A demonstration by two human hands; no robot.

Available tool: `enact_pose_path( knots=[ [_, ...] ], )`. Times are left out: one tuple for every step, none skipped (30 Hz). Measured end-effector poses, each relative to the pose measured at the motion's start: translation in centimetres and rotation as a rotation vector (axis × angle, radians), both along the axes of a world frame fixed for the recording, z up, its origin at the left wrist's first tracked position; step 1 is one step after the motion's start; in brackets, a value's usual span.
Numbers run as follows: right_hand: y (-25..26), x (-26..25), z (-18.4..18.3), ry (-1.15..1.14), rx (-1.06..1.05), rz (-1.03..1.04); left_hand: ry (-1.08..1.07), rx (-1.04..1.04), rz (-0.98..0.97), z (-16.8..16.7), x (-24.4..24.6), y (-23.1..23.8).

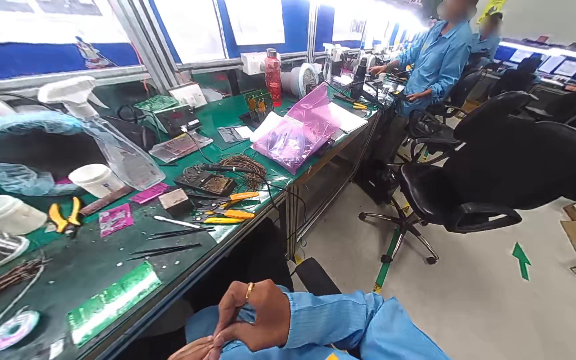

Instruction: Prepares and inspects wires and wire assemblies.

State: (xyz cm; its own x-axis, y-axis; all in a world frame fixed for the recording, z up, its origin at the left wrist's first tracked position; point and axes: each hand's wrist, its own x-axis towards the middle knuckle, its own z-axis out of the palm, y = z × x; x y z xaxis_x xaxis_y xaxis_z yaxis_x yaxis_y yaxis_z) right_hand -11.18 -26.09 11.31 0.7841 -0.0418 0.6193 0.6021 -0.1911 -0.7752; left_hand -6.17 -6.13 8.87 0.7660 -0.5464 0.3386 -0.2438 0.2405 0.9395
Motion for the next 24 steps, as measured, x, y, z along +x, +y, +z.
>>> enact_pose_path(
  knots=[
    [0.1,-0.1,0.0,0.002,-0.006,-0.012,0.031,-0.02,0.005,-0.1,-0.1,-0.1],
    [0.1,-0.1,0.0,0.001,-0.011,-0.024,0.062,-0.036,0.008,-0.2,-0.1,-0.1],
    [0.2,-0.2,0.0,-0.002,-0.012,-0.032,0.089,-0.044,0.013,-0.2,-0.2,-0.1],
    [0.2,-0.2,0.0,-0.006,-0.012,-0.039,0.105,-0.049,0.018,-0.2,-0.3,-0.2],
    [0.3,-0.2,0.0,-0.007,-0.015,-0.044,0.115,-0.048,0.023,-0.2,-0.3,-0.2],
    [0.3,-0.2,0.0,-0.007,-0.017,-0.047,0.122,-0.048,0.028,-0.1,-0.4,-0.2],
    [0.3,-0.2,0.0,-0.005,-0.019,-0.05,0.127,-0.047,0.033,-0.1,-0.3,-0.2],
    [0.3,-0.3,0.0,0.001,-0.019,-0.05,0.131,-0.043,0.037,-0.1,-0.4,-0.2],
    [0.4,-0.3,0.0,0.006,-0.015,-0.05,0.136,-0.041,0.037,0.0,-0.4,-0.2],
    [0.4,-0.3,0.0,0.008,-0.009,-0.048,0.14,-0.044,0.033,0.0,-0.3,-0.2],
    [0.4,-0.4,0.0,0.009,0.002,-0.042,0.141,-0.049,0.026,-0.1,-0.3,-0.1],
    [0.4,-0.4,0.0,0.01,0.014,-0.035,0.14,-0.056,0.023,-0.1,-0.3,0.0],
    [0.5,-0.4,0.0,0.018,0.025,-0.032,0.139,-0.058,0.023,-0.1,-0.3,0.0],
    [0.5,-0.5,0.1,0.024,0.036,-0.03,0.138,-0.062,0.023,-0.1,-0.4,0.1],
    [0.4,-0.5,0.2,0.034,0.042,-0.025,0.138,-0.066,0.024,-0.1,-0.4,0.0],
    [0.4,-0.5,0.2,0.044,0.049,-0.019,0.136,-0.07,0.029,-0.1,-0.4,0.1],
    [0.4,-0.5,0.2,0.052,0.059,-0.014,0.124,-0.066,0.037,-0.1,-0.5,0.1],
    [0.5,-0.6,0.3,0.065,0.071,-0.012,0.094,-0.056,0.054,-0.1,-0.5,0.1],
    [0.4,-0.6,0.4,0.082,0.079,-0.017,0.039,-0.036,0.081,0.0,-0.5,0.1],
    [0.4,-0.6,0.5,0.094,0.08,-0.035,-0.043,-0.006,0.117,0.1,-0.4,0.0],
    [0.3,-0.6,0.7,0.093,0.075,-0.069,-0.141,0.032,0.163,0.4,-0.3,-0.3],
    [0.2,-0.6,0.8,0.089,0.075,-0.105,-0.233,0.074,0.229,0.7,-0.5,-0.6],
    [0.4,-0.7,0.7,0.096,0.085,-0.123,-0.311,0.114,0.315,0.8,-0.9,-0.6],
    [0.8,-0.7,0.4,0.112,0.117,-0.119,-0.358,0.147,0.392,0.9,-1.3,-0.5]
  ],
)
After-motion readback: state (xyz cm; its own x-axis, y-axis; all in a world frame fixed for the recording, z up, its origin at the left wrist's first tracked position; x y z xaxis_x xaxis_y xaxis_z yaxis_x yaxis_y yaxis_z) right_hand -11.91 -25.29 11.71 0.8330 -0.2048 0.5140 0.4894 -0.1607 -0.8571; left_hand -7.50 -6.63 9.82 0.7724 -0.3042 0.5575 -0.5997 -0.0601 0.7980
